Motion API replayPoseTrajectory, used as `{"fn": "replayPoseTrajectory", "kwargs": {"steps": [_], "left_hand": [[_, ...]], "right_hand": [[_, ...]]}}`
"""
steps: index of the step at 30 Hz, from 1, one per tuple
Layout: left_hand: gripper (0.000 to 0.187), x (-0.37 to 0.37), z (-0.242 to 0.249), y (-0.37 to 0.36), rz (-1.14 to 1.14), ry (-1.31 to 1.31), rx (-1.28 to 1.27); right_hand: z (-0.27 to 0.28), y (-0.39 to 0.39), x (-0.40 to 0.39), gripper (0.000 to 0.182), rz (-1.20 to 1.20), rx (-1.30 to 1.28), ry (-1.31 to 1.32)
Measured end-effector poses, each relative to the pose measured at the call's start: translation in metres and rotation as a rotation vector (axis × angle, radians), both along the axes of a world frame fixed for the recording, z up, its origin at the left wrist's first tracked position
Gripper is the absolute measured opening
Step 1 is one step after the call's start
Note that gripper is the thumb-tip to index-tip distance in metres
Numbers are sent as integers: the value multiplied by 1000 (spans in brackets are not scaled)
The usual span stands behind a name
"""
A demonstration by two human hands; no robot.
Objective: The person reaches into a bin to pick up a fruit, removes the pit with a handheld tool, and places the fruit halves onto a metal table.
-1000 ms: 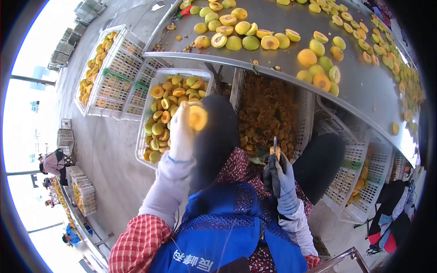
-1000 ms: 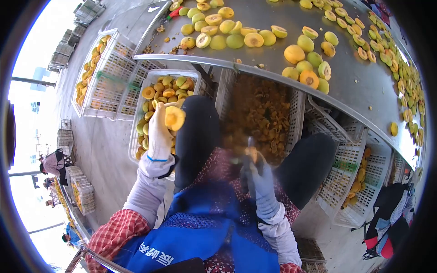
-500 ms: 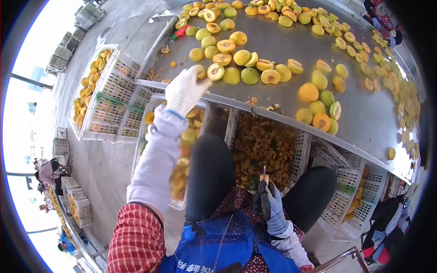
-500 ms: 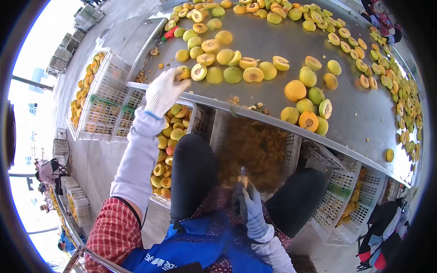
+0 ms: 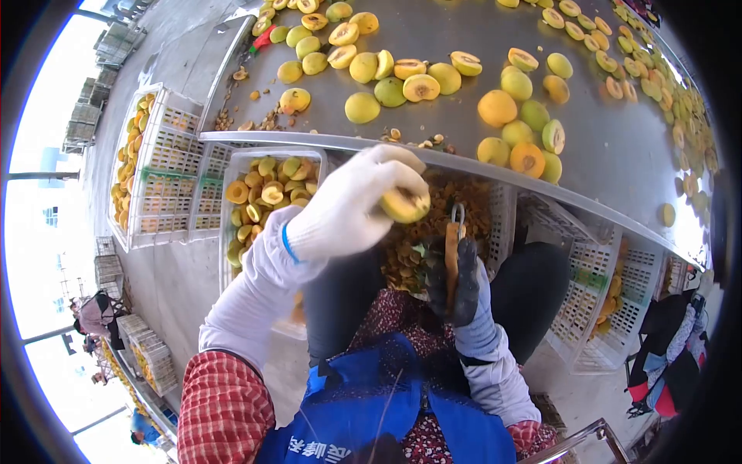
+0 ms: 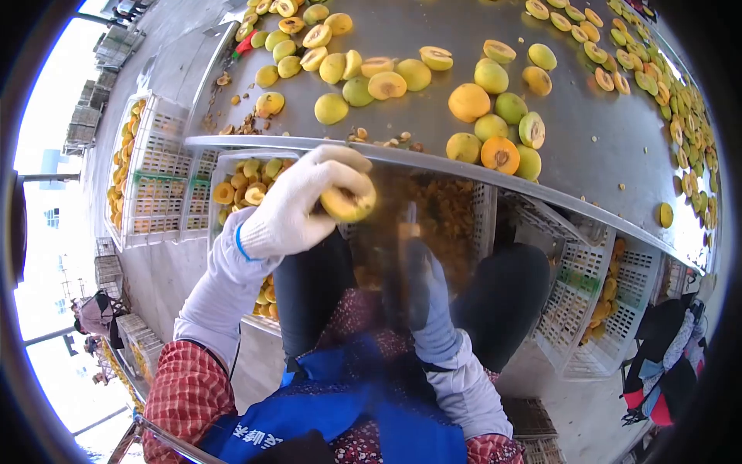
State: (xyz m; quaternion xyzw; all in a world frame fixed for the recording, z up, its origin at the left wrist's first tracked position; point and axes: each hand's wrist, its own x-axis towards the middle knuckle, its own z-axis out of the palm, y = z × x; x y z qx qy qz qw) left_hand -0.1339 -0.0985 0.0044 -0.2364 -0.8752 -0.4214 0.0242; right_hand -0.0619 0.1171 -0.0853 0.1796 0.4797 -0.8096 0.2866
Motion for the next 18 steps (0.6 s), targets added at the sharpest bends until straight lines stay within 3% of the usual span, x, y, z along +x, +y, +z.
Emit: {"fn": "replayPoseTrajectory", "kwargs": {"steps": [3, 4, 5, 6, 9, 13, 15, 18], "left_hand": [[46, 32, 1, 27, -103, -75, 112], [61, 39, -5, 27, -139, -86, 166], [69, 50, -9, 33, -47, -137, 274], [78, 62, -11, 40, 43, -184, 381], [91, 96, -22, 69, 156, -487, 1129], [61, 111, -33, 80, 448, -212, 899], [45, 111, -30, 74, 574, -196, 882], [40, 115, -10, 63, 471, -248, 775]], "right_hand": [[27, -4, -17, 38, 75, -248, -93], [40, -4, -20, 37, 121, -356, -170], [34, 3, -20, 35, 199, -493, -198], [35, 3, -14, 35, 118, -449, -172], [36, -6, 9, 34, 5, -323, -38], [46, -7, 28, 33, 140, -157, 12], [41, -2, 33, 32, 153, -23, 372], [52, 13, 33, 34, 289, 366, 823]]}}
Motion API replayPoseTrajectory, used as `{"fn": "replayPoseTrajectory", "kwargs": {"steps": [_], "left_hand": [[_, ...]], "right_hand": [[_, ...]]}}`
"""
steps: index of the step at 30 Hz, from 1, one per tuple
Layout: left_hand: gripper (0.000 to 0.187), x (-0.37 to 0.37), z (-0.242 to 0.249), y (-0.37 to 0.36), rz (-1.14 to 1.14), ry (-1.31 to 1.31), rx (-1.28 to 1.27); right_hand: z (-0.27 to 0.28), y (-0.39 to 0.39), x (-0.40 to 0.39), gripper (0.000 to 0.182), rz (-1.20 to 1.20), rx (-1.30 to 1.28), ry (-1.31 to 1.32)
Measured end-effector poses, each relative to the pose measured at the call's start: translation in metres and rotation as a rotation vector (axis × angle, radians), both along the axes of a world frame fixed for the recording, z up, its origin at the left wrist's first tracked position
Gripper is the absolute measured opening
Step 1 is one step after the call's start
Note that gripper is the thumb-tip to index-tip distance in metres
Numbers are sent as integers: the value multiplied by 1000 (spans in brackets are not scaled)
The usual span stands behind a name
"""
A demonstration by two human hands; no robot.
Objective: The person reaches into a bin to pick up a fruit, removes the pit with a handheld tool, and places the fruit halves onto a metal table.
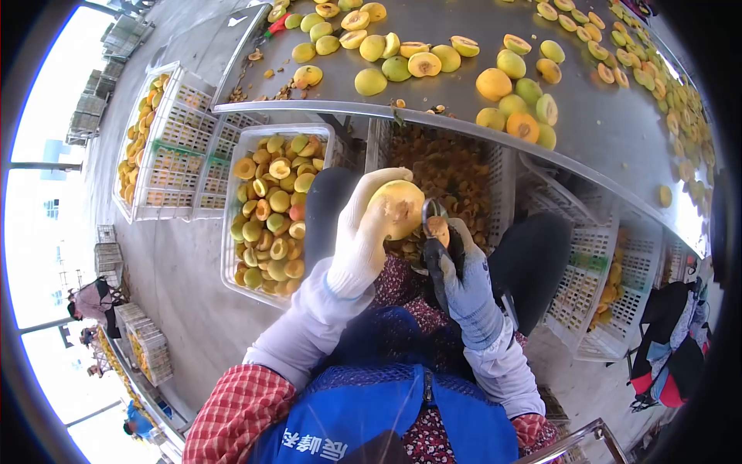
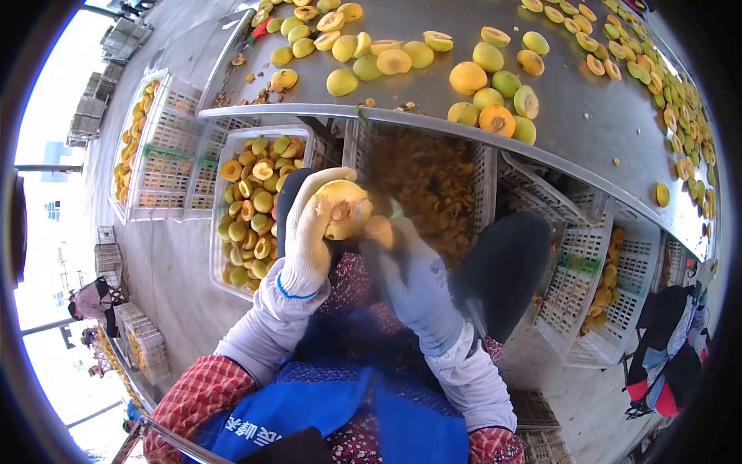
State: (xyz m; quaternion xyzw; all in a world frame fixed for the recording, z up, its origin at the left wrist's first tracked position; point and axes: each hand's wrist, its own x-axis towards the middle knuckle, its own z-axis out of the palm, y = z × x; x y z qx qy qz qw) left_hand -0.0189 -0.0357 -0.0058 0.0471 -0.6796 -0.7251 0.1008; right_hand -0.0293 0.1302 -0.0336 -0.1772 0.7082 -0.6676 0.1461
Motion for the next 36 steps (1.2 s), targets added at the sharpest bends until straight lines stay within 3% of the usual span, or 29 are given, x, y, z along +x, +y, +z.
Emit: {"fn": "replayPoseTrajectory", "kwargs": {"steps": [2, 6, 9, 18, 24, 30, 36], "left_hand": [[37, 7, 4, 3, -76, -81, 153], [32, 14, 10, 15, -19, -234, 322], [28, 17, 15, 21, 29, -314, 269], [21, 24, 14, 33, 125, -377, 221], [19, 27, 16, 49, 277, -194, 208], [14, 33, 25, 52, 264, -255, 333], [14, 32, 19, 47, 178, -271, 139]], "right_hand": [[7, 8, 0, 36, 58, 308, 379], [28, 9, 8, 38, 76, 422, 382], [25, 12, 18, 43, 156, 458, 313], [-3, 4, 53, 59, 37, 264, 346], [4, 1, 51, 42, 26, 219, 51], [5, 3, 48, 37, 11, 213, 257], [9, 9, 52, 45, 88, 208, 86]]}}
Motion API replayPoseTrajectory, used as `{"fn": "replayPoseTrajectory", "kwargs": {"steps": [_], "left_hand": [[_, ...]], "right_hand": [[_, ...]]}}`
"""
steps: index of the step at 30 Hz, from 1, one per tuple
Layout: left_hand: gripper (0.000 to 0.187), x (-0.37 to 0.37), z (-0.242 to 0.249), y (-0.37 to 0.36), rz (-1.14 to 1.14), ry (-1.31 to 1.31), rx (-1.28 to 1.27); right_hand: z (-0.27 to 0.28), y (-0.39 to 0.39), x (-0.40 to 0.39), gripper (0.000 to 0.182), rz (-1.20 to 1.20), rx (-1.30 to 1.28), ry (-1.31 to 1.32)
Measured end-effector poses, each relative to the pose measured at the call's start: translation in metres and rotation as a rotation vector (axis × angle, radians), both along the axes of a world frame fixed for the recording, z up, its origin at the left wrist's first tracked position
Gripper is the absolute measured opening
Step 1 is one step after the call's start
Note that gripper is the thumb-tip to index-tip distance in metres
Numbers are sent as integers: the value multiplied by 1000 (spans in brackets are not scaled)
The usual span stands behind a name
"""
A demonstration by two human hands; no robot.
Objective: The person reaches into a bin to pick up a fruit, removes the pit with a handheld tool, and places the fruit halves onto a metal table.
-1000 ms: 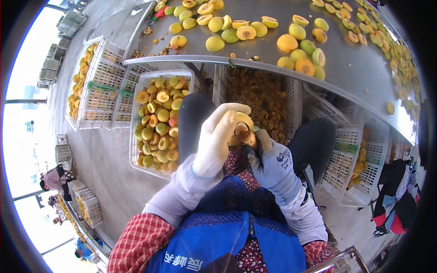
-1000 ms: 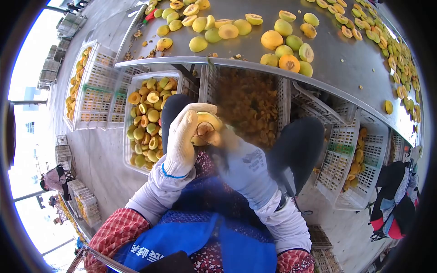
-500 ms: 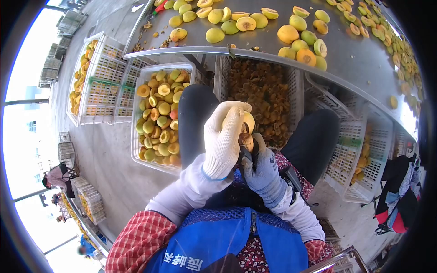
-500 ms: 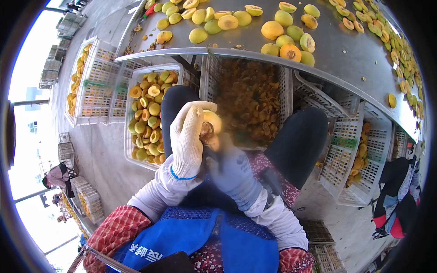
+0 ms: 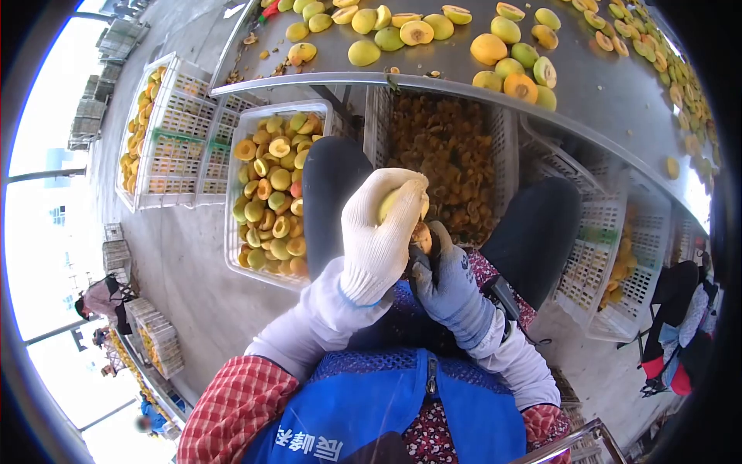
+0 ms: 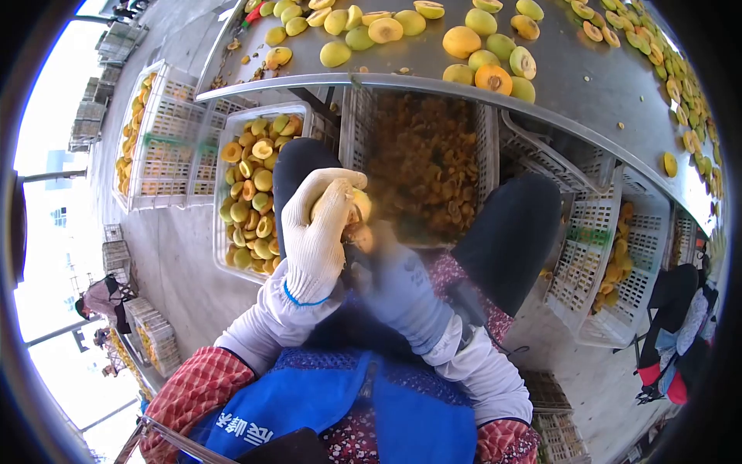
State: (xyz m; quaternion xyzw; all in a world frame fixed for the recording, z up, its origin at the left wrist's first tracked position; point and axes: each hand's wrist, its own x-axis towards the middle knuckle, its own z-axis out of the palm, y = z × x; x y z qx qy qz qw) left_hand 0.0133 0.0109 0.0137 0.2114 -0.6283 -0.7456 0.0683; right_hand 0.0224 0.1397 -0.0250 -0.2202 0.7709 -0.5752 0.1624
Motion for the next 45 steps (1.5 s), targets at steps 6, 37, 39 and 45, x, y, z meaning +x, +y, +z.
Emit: {"fn": "replayPoseTrajectory", "kwargs": {"steps": [6, 37, 39, 45], "left_hand": [[16, -14, 9, -16, -284, -218, -14], [43, 9, -73, -192, 233, -211, -1004], [39, -8, -79, -211, 247, -533, -1387], [33, -148, -34, -152, -158, -191, -1422]], "right_hand": [[-43, -5, 14, 49, -37, -291, 87], [-74, 18, -13, 51, -84, -1148, -1589], [-75, 17, -19, 52, -183, -1018, -1521], [-56, -8, -42, 46, -447, -645, -1381]]}}
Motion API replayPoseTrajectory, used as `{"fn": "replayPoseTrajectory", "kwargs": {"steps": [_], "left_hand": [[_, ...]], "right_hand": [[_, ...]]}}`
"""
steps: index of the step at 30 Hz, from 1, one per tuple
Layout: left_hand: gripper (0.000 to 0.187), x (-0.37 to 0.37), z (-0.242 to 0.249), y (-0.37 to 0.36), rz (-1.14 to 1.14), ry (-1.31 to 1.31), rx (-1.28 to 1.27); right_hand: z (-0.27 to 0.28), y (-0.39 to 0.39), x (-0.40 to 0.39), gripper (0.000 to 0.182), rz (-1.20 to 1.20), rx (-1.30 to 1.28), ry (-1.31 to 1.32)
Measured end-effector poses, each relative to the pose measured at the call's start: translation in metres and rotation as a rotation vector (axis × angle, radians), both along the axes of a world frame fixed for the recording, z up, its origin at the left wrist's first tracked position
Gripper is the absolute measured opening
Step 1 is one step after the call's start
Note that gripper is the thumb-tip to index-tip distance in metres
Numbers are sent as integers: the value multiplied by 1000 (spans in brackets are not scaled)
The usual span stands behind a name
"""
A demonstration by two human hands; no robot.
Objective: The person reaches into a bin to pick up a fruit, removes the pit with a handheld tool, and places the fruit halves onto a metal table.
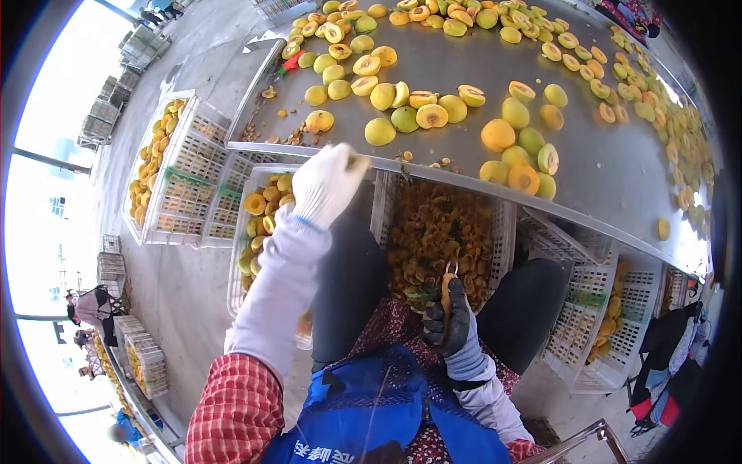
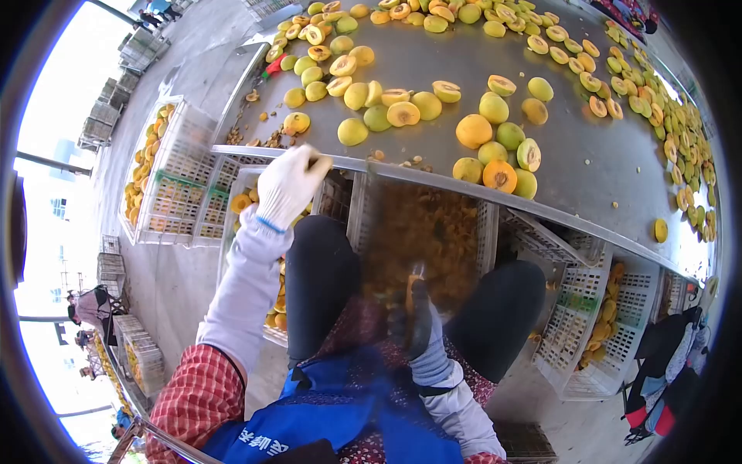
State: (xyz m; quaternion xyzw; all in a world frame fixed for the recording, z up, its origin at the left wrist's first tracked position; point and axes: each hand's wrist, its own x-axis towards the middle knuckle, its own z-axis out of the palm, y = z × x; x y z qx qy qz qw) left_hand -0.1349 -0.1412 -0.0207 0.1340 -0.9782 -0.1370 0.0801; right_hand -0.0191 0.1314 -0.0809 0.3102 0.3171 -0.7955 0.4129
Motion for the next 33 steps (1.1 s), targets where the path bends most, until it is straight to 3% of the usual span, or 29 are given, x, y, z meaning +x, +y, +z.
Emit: {"fn": "replayPoseTrajectory", "kwargs": {"steps": [4, 8, 11, 13, 15, 18, 19, 22, 24, 27, 30, 31, 33], "left_hand": [[52, -103, -39, -9, -85, -289, -150], [60, -118, -53, -1, -148, -409, -186], [64, -93, -42, 2, -134, -180, 185], [65, -62, -12, 19, -91, -49, 760], [71, -15, 12, 35, -153, -120, 1287], [85, 39, 14, 66, -232, -209, 1629], [73, 53, 15, 68, -273, -254, 1670], [72, 75, 20, 96, -343, -139, 1941], [75, 87, 15, 108, -233, -63, 1845], [71, 103, 17, 120, -170, 11, 1689], [67, 111, 7, 127, -344, 203, 1440], [73, 115, 11, 131, -398, 191, 1284], [63, 121, 11, 134, -514, 277, 824]], "right_hand": [[-6, -1, -8, 45, -37, 32, 26], [-11, 3, -16, 44, -97, 29, -23], [-2, 8, -21, 44, -57, 95, 34], [5, 7, -24, 42, -52, 127, 176], [9, 2, -23, 39, -79, 131, 377], [15, 2, -19, 38, 29, 120, 665], [22, 0, -20, 36, 84, 203, 811], [41, -2, -21, 31, 210, 465, 1172], [51, -1, -14, 24, 240, 604, 1320], [34, 3, 3, 43, 262, 582, 1422], [24, -4, 18, 46, 75, 422, 1014], [23, -5, 19, 48, -43, 268, 940], [21, -7, 14, 53, -271, -34, 777]]}}
